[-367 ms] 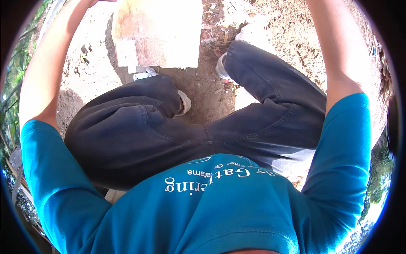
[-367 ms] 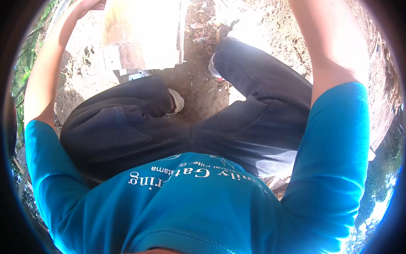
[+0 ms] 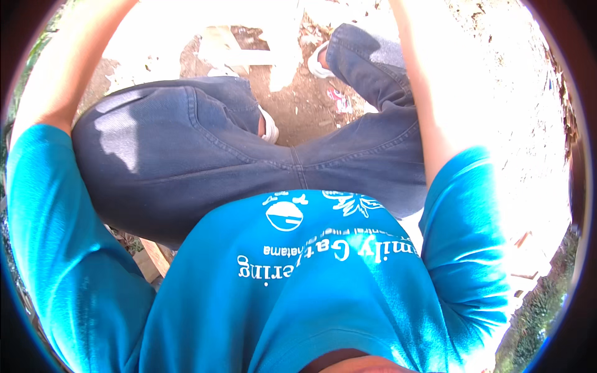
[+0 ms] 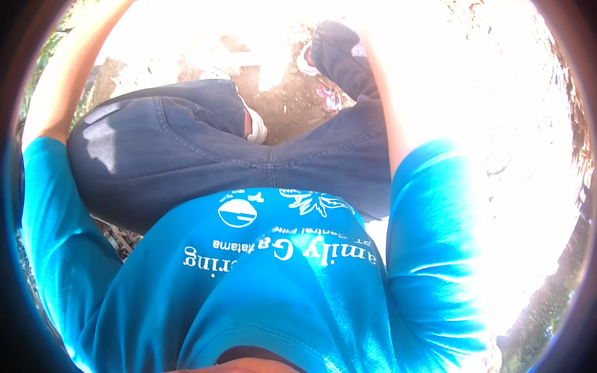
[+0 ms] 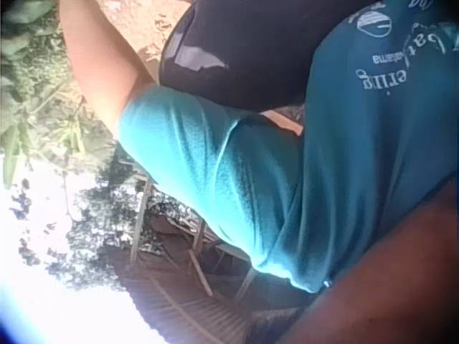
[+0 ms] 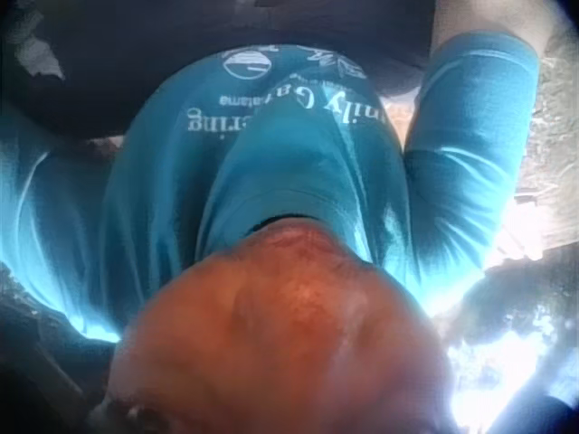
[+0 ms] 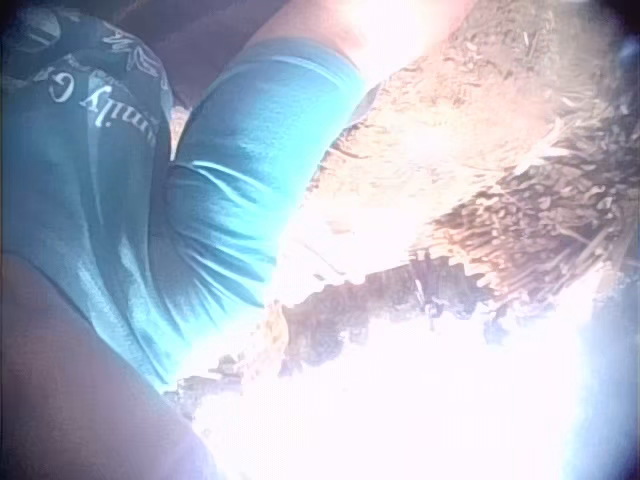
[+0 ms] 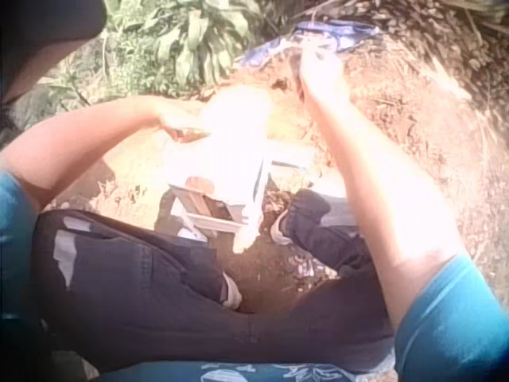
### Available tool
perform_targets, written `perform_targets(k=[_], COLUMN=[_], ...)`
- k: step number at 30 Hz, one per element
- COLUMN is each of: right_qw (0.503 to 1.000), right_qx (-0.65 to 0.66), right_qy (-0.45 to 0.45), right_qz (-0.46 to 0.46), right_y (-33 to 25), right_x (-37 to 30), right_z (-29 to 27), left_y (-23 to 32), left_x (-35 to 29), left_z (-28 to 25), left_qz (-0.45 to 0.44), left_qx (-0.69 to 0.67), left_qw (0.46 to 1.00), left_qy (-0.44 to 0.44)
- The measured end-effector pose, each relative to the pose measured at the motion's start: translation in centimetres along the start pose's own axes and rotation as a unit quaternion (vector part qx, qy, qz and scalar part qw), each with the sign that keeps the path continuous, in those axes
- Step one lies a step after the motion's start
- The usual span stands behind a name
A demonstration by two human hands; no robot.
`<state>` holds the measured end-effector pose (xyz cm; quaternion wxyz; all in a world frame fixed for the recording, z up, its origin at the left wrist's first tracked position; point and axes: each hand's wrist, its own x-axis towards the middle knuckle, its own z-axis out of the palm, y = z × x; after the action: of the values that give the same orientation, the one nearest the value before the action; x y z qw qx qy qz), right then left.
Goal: The person saws a piece of wood into multiple sections by hand while sitting on the ground.
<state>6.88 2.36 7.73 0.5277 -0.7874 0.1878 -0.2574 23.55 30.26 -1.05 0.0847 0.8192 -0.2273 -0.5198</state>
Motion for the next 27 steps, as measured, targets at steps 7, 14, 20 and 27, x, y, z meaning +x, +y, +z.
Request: perform_targets(k=[7,14,20,27], right_qw=[0.998,0.989,0.99,0.982], right_qx=[0.022,0.067,0.019,0.072], right_qy=[0.047,0.118,0.14,0.122], right_qz=[-0.047,-0.056,0.004,0.121], right_y=[15.2,16.3,14.4,14.1], right_x=[-5.8,-10.7,-11.1,-10.5], right_z=[-1.0,1.1,1.1,0.0], left_y=[4.9,6.9,5.1,7.9], left_x=[-1.9,-1.3,-2.8,-7.7], left_z=[5.2,13.4,12.1,16.0], left_qz=[0.094,-0.014,0.045,0.156], left_qx=[0.232,0.356,0.254,0.681], left_qw=[0.964,0.915,0.943,0.688], left_qy=[-0.092,0.19,0.212,0.195])
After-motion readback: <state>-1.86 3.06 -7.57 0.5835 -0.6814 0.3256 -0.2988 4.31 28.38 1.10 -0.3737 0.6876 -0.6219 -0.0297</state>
